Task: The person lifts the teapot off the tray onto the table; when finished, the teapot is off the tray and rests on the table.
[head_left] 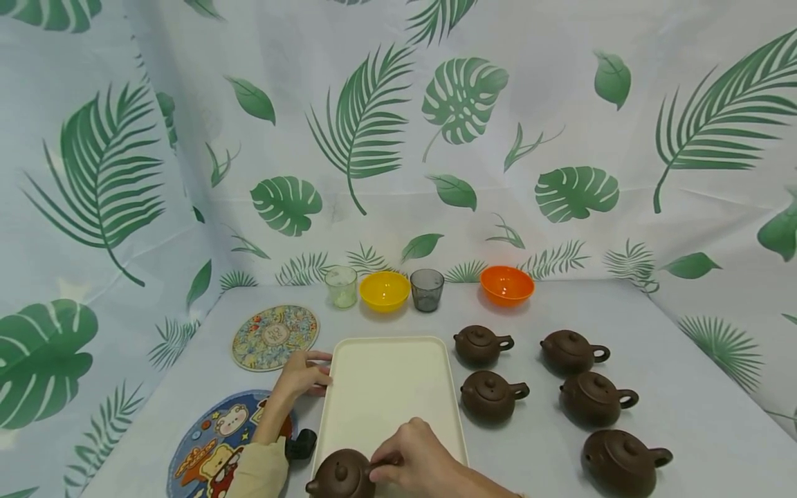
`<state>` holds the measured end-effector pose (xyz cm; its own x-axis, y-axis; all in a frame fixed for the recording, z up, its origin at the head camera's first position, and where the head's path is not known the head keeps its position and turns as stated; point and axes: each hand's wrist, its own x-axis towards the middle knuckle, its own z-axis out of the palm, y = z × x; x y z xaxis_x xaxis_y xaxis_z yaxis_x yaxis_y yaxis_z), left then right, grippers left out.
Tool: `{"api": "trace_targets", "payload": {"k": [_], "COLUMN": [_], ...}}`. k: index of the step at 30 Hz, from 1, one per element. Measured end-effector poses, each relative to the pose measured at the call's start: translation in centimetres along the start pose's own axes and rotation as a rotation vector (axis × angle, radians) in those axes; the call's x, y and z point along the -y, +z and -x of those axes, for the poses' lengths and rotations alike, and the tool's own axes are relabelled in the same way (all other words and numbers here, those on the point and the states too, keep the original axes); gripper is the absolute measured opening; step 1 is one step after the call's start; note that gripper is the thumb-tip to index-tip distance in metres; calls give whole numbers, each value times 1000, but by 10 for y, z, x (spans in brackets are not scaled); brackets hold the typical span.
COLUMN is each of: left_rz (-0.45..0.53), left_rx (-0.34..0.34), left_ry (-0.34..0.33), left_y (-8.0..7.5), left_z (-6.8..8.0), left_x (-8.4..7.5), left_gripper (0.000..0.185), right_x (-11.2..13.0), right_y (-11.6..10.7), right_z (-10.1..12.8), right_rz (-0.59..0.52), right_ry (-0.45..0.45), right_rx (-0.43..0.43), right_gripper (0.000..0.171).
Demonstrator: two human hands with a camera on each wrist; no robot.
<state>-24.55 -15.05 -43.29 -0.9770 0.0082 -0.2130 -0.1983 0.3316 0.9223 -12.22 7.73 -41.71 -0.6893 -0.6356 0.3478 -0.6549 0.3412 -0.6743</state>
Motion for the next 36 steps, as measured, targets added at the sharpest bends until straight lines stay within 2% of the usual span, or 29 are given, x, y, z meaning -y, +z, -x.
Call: {"api": "trace_targets", "payload": {"k": [7, 10, 16, 26, 34, 36], "left_rz": [3, 5, 3, 6, 0, 2], "left_rx": [3, 7, -3, -2, -5, -5], "left_ry": [-4, -3, -9, 0, 6, 6], "left_y": [0, 0, -1, 1, 0, 1], "left_z": [1, 1, 0, 0, 0, 0], "left_x": [0, 0, 1, 1, 0, 0], "left_gripper": [44, 44, 44, 44, 44, 44], "right_x": [-2, -5, -12, -24, -32, -34], "right_y": [-14, -31, -73, -124, -142, -144], "right_z": [11, 19, 39, 91, 121, 125], "right_rz": [-90, -141, -216, -146, -138, -123], "right_ry": [33, 61, 192, 301, 514, 540], "right_rx": [-20, -17, -13, 20, 57, 59], "right_gripper": [10, 11, 12, 14, 17, 18]}}
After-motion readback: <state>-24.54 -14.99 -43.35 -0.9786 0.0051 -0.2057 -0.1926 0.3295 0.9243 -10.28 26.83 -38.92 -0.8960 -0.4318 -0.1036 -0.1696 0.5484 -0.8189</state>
